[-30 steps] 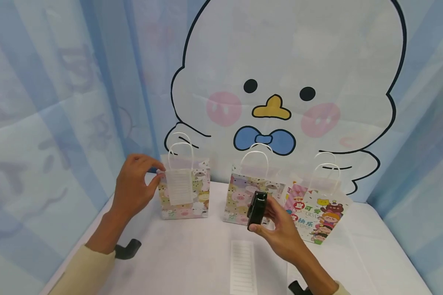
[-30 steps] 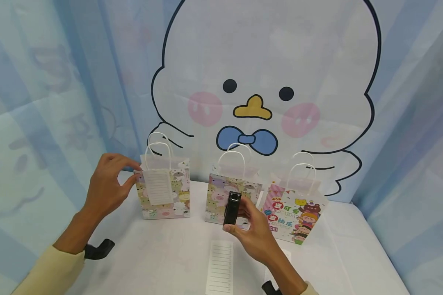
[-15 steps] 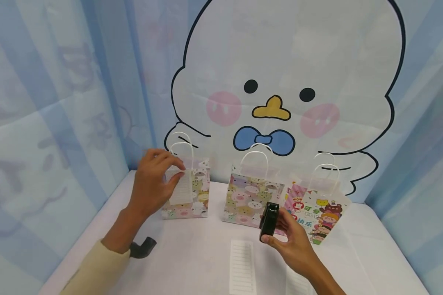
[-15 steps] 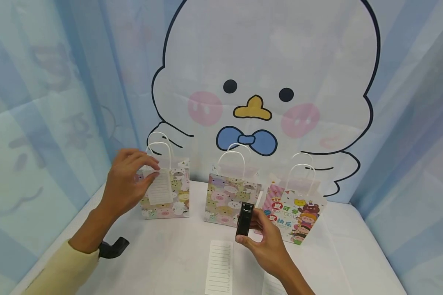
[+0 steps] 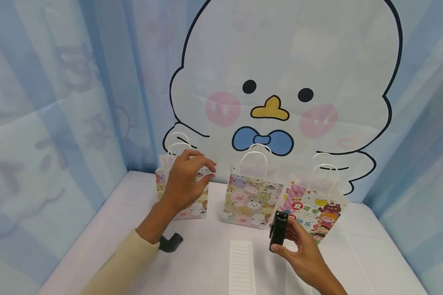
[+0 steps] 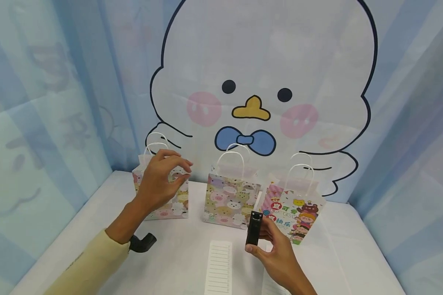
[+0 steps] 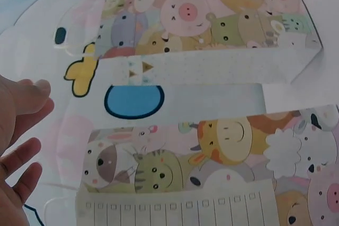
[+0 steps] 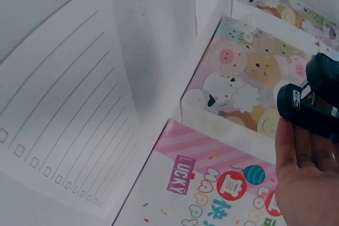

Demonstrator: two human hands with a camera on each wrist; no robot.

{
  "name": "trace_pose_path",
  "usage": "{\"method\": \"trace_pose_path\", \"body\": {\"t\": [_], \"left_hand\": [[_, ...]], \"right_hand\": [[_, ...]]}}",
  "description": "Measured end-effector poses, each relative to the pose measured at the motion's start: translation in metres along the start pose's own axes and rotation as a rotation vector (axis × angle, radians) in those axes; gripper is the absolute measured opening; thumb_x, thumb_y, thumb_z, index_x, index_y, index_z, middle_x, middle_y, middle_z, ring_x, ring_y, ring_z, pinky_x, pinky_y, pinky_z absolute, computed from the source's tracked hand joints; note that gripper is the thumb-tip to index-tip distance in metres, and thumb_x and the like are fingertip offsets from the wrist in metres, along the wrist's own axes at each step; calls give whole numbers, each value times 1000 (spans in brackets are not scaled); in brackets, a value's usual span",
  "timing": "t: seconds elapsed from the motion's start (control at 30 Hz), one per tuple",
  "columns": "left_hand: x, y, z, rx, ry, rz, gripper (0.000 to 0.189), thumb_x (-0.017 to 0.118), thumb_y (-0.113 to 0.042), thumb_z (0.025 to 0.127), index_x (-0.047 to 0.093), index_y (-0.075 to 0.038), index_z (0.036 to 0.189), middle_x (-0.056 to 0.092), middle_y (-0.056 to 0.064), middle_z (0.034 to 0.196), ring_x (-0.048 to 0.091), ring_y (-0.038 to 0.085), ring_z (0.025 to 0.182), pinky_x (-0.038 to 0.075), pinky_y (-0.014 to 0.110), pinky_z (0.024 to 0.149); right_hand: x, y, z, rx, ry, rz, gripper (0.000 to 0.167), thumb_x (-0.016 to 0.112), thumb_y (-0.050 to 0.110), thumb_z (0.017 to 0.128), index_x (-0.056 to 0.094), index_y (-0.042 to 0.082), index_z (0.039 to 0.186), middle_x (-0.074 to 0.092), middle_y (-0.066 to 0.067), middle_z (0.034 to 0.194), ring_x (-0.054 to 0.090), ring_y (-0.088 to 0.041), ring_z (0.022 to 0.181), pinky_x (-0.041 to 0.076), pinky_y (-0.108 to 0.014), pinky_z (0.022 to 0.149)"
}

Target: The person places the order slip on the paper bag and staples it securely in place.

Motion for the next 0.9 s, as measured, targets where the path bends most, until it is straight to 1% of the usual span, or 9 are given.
{"method": "trace_pose_path", "body": {"t": [0.1, 0.23, 0.37, 0.43, 0.53, 0.6, 0.67, 0.8, 0.9], "left_hand": [[11, -4, 3, -3, 28, -8, 16, 88, -9, 88, 76, -16, 96, 81, -1, 111, 60, 22, 121, 52, 43, 106], [24, -8, 6, -1, 64, -25, 15, 87, -12, 90, 75, -17, 98, 80, -1, 112, 60, 21, 123, 51, 43, 107], [35, -13, 10, -2, 92, -37, 15, 87, -14, 89, 76, -18, 99, 81, -2, 112, 60, 21, 122, 50, 44, 109], [41, -15, 12, -6, 106, -38, 15, 87, -14, 90, 76, -19, 99, 81, -3, 112, 60, 20, 122, 50, 44, 109], [48, -16, 14, -6, 121, -32, 15, 86, -14, 90, 76, -20, 98, 81, -3, 112, 60, 20, 122, 51, 43, 109], [53, -17, 15, 0, 128, -27, 14, 86, -15, 90, 75, -21, 98, 81, -4, 110, 60, 19, 122, 51, 43, 108], [57, -18, 16, 6, 134, -23, 14, 86, -15, 91, 75, -21, 97, 81, -5, 109, 61, 19, 121, 51, 43, 108], [64, -19, 16, 22, 149, -18, 11, 84, -15, 92, 76, -21, 98, 81, -5, 105, 61, 19, 120, 51, 42, 108], [69, -21, 17, 34, 157, -13, 10, 83, -15, 93, 77, -21, 98, 82, -5, 103, 61, 19, 119, 52, 41, 106]], "right_hand": [[-3, -3, -3, 10, -10, -29, 70, 86, 23, 89, 53, 9, 148, 72, -7, 132, 67, -2, 108, 53, -18, 100], [-7, -7, -7, 15, -20, -71, 69, 87, 24, 88, 53, 9, 146, 75, -4, 124, 68, -3, 104, 56, -22, 98], [-11, -12, -10, 49, -20, -111, 68, 87, 26, 89, 54, 10, 146, 75, -2, 120, 68, -2, 101, 57, -24, 96], [-13, -16, -12, 83, -13, -121, 70, 87, 27, 89, 53, 9, 148, 74, -3, 121, 67, -3, 101, 57, -22, 95], [-18, -24, -15, 135, 0, -133, 73, 87, 25, 89, 51, 6, 150, 72, -8, 123, 69, -10, 105, 59, -24, 94], [-21, -29, -16, 190, 17, -154, 77, 87, 26, 89, 49, 4, 152, 71, -11, 126, 69, -16, 108, 60, -28, 96], [-24, -35, -18, 237, 32, -179, 80, 87, 27, 89, 47, 3, 154, 70, -14, 129, 68, -21, 111, 60, -36, 99], [-29, -46, -19, 334, 59, -227, 84, 87, 32, 89, 44, 4, 157, 68, -16, 132, 67, -26, 114, 57, -49, 104], [-32, -52, -21, 382, 65, -242, 87, 87, 36, 88, 44, 4, 157, 68, -18, 133, 67, -28, 113, 58, -54, 103]]}}
Point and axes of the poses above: each hand's wrist, its own z-axis towards the middle knuckle, its own x-axis out of the palm, y = z × x, the point moved 5 cm from there along z, towards the middle knuckle
